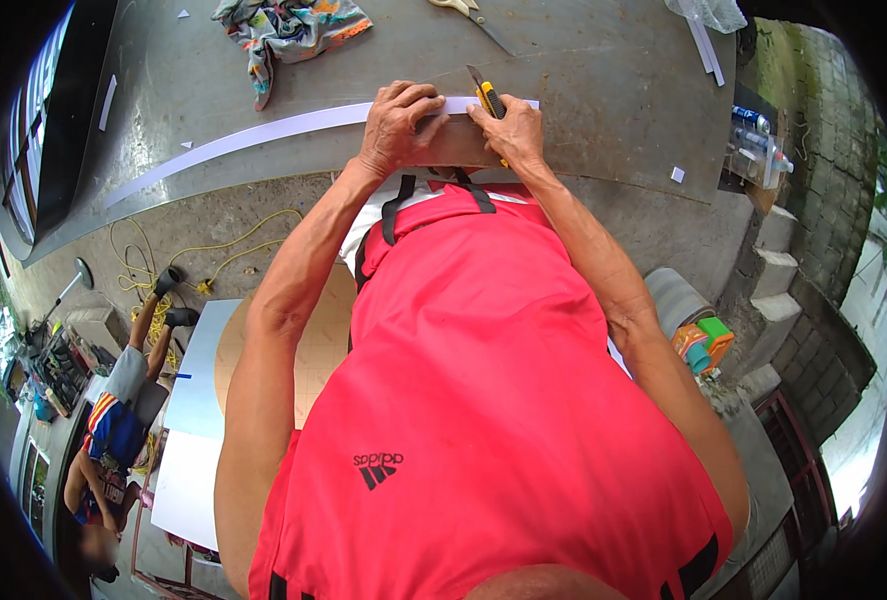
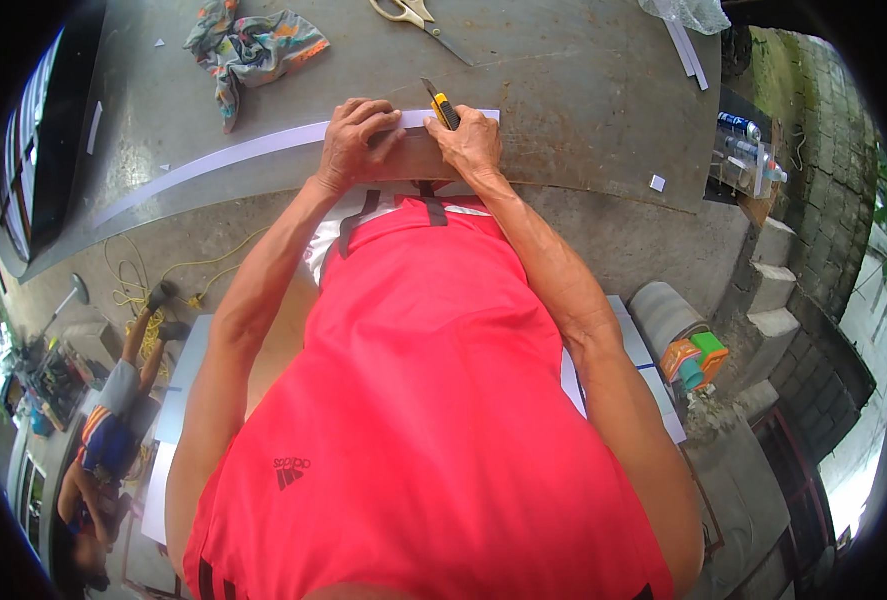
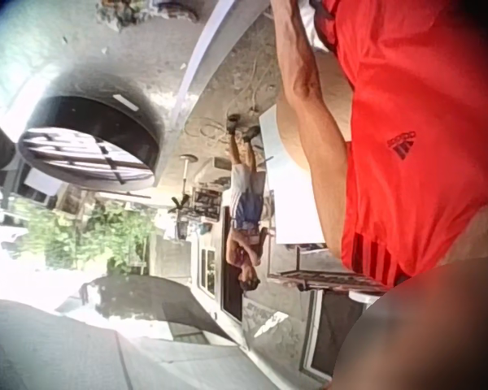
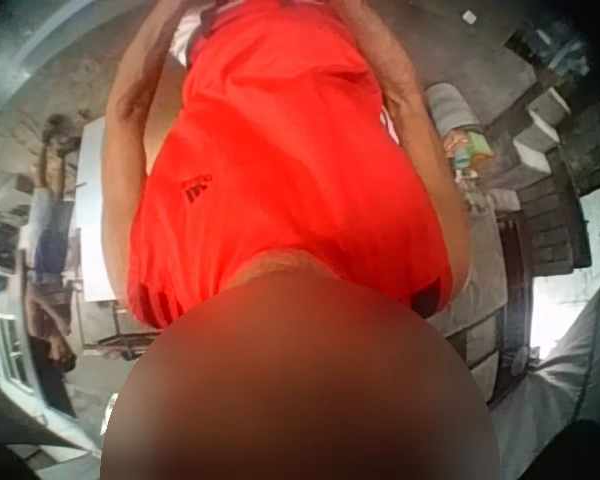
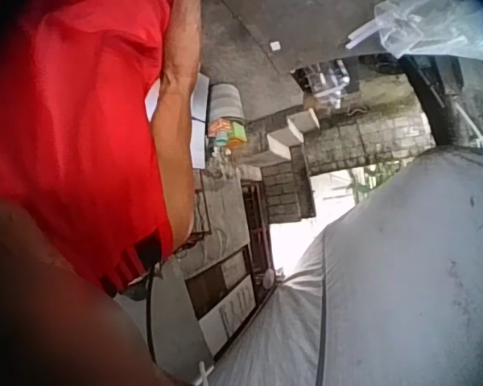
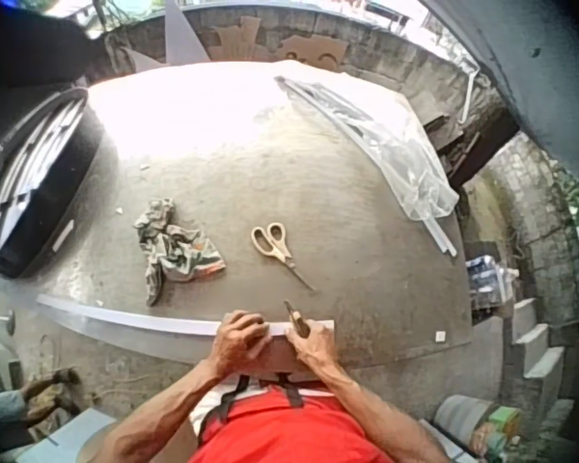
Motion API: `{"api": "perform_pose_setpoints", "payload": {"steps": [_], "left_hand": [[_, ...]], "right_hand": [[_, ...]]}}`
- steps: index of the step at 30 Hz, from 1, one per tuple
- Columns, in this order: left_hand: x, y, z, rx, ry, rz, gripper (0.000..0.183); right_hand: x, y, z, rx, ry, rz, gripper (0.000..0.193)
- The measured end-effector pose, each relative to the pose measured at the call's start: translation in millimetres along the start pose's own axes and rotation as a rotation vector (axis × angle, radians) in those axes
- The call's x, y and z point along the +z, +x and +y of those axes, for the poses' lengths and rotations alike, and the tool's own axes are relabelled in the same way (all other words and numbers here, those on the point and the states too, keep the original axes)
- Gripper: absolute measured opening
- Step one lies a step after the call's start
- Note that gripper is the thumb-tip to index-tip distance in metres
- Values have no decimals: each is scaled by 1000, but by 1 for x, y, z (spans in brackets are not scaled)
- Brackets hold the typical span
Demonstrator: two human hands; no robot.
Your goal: Assembling a circular sign by measuring, cutting, and placing white vinyl or plastic strips onto a frame.
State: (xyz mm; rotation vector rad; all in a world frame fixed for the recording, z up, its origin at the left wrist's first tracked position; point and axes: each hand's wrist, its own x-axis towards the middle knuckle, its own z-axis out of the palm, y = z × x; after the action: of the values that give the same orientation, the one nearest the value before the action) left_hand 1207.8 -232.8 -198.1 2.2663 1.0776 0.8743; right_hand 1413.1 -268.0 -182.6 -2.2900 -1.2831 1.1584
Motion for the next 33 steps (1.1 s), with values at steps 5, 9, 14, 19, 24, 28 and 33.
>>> {"api": "perform_pose_setpoints", "payload": {"steps": [5,9,14,19,24,28,33], "left_hand": [[11,5,8,-30,54,-1,20],[14,5,-1,-19,15,-6,24],[16,-1,-3,-12,-5,-10,32],[19,-2,-3,-17,4,4,34],[20,-3,-4,-17,11,18,36],[20,-4,-4,-16,4,19,37],[19,-5,-3,-32,8,7,38]], "right_hand": [[-1,2,4,-16,54,-37,46],[-11,-5,12,-178,26,-29,52],[-28,-26,22,-327,-286,-168,36],[-26,-29,17,-308,-336,-172,37],[-25,-27,16,-310,-367,-192,38],[-21,-24,18,-330,-356,-193,36],[-17,-23,20,-357,-335,-179,34]]}}
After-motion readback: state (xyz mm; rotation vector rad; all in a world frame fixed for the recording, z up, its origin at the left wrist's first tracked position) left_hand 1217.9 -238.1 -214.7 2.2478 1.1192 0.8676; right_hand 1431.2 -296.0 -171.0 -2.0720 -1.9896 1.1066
